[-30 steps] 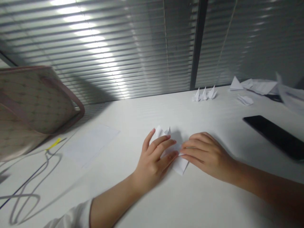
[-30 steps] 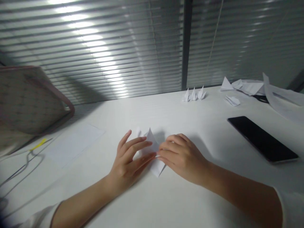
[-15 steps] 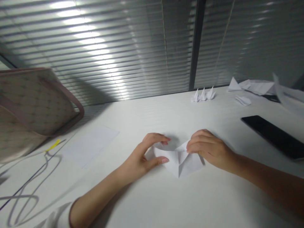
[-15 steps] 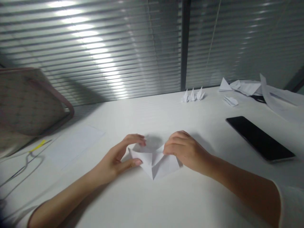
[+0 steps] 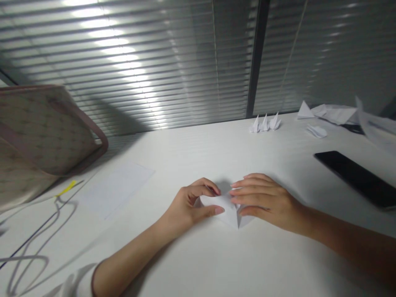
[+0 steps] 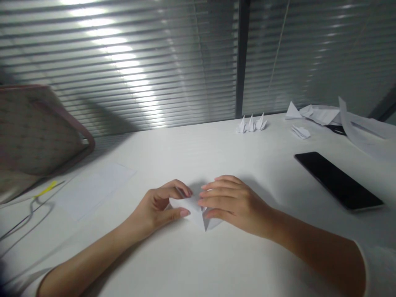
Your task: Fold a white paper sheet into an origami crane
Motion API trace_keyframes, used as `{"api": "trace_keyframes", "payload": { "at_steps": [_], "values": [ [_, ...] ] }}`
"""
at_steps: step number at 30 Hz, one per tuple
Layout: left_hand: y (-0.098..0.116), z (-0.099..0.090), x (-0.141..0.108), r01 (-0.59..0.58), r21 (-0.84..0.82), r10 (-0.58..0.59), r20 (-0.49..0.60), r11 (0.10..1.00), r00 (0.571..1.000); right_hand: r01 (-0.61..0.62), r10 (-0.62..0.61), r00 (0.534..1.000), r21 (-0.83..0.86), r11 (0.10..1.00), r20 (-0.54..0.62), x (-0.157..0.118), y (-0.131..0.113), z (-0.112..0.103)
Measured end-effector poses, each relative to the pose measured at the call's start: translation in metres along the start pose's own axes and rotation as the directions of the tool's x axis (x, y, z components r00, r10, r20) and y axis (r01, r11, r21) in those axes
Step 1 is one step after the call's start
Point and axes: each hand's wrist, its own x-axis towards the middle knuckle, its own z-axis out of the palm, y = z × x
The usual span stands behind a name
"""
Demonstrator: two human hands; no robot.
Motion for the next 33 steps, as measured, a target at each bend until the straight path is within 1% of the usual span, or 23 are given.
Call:
{"api": "trace_keyframes", "payload": {
  "at_steps": [4,8,12,15,17,21,25,28,29,31,33],
  "values": [
    [-0.002,0.005,0.001,0.043,-0.107,-0.044,-0.011,0.993,0.999,0.007,-0.006,0.999,0.019,1.000,-0.051,0.000,-0.005,0.005],
    [0.000,0.010,-0.001,0.104,-0.203,-0.110,-0.015,0.974,0.994,0.013,-0.012,0.998,0.023,1.000,-0.066,-0.001,-0.005,0.006],
    [0.004,0.013,-0.002,0.167,-0.262,-0.172,0.001,0.951,0.985,0.025,-0.017,0.997,0.111,0.994,-0.070,0.001,-0.008,0.005],
    [0.006,0.012,-0.001,0.204,-0.285,-0.206,0.023,0.937,0.978,-0.020,0.032,0.998,0.207,0.978,-0.056,0.004,-0.011,0.005],
    [0.006,0.009,0.000,0.232,-0.301,-0.229,0.047,0.925,0.972,-0.038,0.049,0.998,0.239,0.970,-0.038,0.005,-0.011,0.005],
    [0.004,0.004,0.000,0.256,-0.345,-0.236,0.100,0.903,0.967,-0.004,0.011,0.999,0.236,0.972,-0.031,0.004,-0.012,0.005],
    [0.004,0.002,-0.002,0.265,-0.312,-0.228,0.151,0.912,0.962,0.019,-0.018,1.000,0.150,0.988,-0.003,0.001,-0.018,0.000],
    [0.005,0.001,-0.002,0.249,-0.276,-0.207,0.172,0.928,0.963,0.007,-0.009,1.000,0.102,0.995,0.019,0.000,-0.021,-0.003],
    [0.005,0.001,-0.002,0.240,-0.267,-0.200,0.166,0.933,0.966,-0.004,0.001,1.000,0.123,0.992,0.024,0.000,-0.021,-0.003],
    [0.005,0.002,-0.002,0.223,-0.250,-0.195,0.134,0.942,0.972,-0.056,0.047,0.998,0.218,0.974,0.044,0.000,-0.021,-0.003],
    [0.006,0.003,-0.002,0.212,-0.228,-0.200,0.075,0.950,0.977,-0.159,0.136,0.986,0.320,0.934,0.091,0.000,-0.021,-0.001]
  ]
}}
